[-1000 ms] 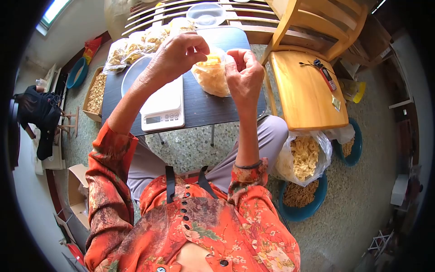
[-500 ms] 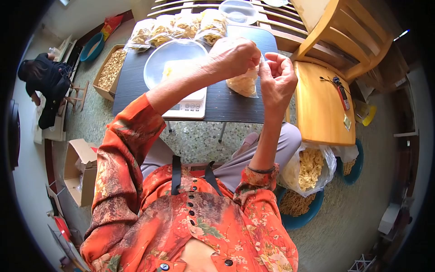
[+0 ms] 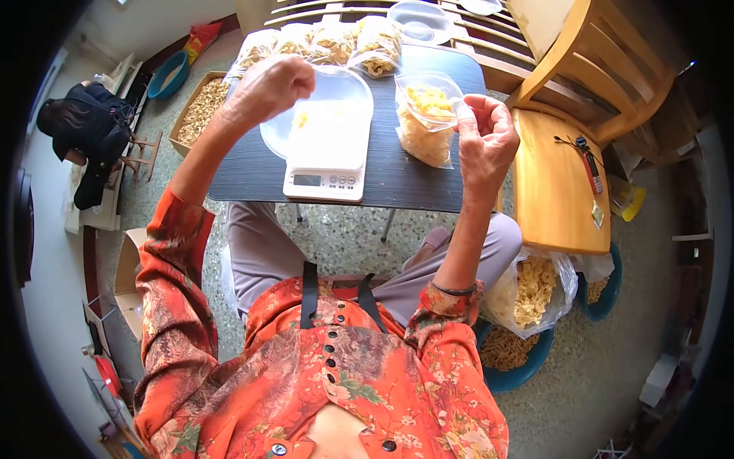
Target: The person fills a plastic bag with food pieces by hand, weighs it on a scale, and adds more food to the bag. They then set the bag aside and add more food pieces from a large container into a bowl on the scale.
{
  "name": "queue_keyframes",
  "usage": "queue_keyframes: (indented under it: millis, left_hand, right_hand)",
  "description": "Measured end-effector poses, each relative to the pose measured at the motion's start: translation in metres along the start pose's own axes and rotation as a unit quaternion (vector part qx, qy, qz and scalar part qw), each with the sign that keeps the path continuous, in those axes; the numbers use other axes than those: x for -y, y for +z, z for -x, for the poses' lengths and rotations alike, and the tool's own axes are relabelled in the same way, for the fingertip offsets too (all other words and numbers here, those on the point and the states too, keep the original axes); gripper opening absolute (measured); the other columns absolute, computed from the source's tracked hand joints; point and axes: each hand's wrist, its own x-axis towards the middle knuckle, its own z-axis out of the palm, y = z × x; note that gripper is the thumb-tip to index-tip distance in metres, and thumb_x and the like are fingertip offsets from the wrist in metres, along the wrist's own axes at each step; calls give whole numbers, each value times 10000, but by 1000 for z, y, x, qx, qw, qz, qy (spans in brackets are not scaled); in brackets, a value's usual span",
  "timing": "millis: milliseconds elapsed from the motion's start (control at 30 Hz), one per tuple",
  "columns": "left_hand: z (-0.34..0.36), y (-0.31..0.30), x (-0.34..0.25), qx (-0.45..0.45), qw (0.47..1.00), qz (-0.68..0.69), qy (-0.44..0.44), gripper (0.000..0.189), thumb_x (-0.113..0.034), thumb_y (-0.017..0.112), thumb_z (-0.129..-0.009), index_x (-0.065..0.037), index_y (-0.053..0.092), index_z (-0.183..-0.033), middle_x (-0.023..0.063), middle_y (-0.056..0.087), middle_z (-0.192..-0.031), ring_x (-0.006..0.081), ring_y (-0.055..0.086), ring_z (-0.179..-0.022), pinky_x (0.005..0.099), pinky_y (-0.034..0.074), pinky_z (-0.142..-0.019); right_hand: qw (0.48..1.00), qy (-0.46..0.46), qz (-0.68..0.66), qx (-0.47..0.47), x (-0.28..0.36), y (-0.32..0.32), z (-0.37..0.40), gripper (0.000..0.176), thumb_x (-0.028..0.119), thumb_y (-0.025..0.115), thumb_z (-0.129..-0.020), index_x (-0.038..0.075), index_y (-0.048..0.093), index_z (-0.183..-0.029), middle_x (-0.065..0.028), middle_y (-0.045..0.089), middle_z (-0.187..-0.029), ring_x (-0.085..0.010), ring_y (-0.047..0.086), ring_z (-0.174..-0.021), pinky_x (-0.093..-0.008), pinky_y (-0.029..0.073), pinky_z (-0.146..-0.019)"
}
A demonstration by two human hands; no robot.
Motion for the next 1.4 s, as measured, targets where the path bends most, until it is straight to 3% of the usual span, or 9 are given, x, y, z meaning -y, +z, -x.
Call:
queue_keyframes:
  millis: [233,733,933,1033,1067,1133,1267,1333,1400]
  left_hand:
    - [19,38,-1,41,993,-107,-28,130,-96,693,-762,-20,650,-857,177,667,-817,355,665,-829,427,531,-742]
    - [24,50,2,16,995,-86,-42,25,-17,622,-749,-28,618,-771,146,644,-792,332,643,-814,430,501,-746]
    - [15,18,9,19,963,228,-146,94,-77,705,-793,-12,687,-858,30,656,-719,102,608,-648,251,501,-587]
    - [12,4,16,40,853,481,-199,169,-143,757,-828,-16,681,-911,33,660,-741,65,589,-633,179,418,-481]
    - [8,4,15,42,854,480,-196,169,-143,757,-828,-16,681,-911,33,660,-741,65,589,-633,179,418,-481]
    - [-1,1,6,58,772,600,-202,184,-129,778,-816,-12,676,-916,48,663,-760,73,598,-635,173,425,-483]
    - [-21,1,-23,73,728,661,-163,195,-115,773,-821,-13,673,-954,53,662,-770,74,600,-636,169,430,-486]
    - [-31,-1,-45,87,738,654,-142,205,-141,770,-829,-14,676,-960,43,660,-768,66,599,-640,165,432,-493]
    - [-40,-1,-70,72,806,582,-77,222,-172,759,-840,-15,678,-974,33,660,-772,55,597,-642,169,430,-494]
  right_hand:
    - [1000,-7,-10,13,-1,2,0,124,20,661,-868,-22,646,-984,-41,655,-832,-79,611,-701,-217,523,-646]
    - [999,-25,-13,17,-1,0,1,101,29,660,-879,-10,648,-972,-36,657,-819,-71,603,-668,-211,513,-624]
    - [1000,-17,-12,10,-1,-3,2,108,20,658,-872,-13,648,-975,-31,655,-811,-71,602,-665,-207,508,-625]
    - [1000,-13,-20,14,-1,-3,1,114,13,651,-871,-13,647,-982,-31,656,-810,-69,600,-658,-206,505,-622]
    - [1000,-14,-21,10,-2,-3,1,114,13,651,-871,-13,647,-982,-31,656,-810,-69,600,-658,-206,505,-622]
    - [999,-22,-29,22,-3,-2,1,116,-3,638,-868,-11,647,-983,-30,655,-802,-67,600,-656,-206,501,-618]
    - [999,-22,-15,18,-1,-3,2,117,-1,631,-862,-5,646,-977,-18,647,-775,-63,594,-648,-204,489,-611]
    - [1000,-19,-16,14,-1,-4,2,118,2,634,-852,-6,645,-970,-12,642,-771,-59,584,-642,-205,486,-609]
    - [999,-20,-27,20,1,-4,3,114,0,630,-848,-8,644,-960,-9,638,-771,-55,576,-641,-206,484,-608]
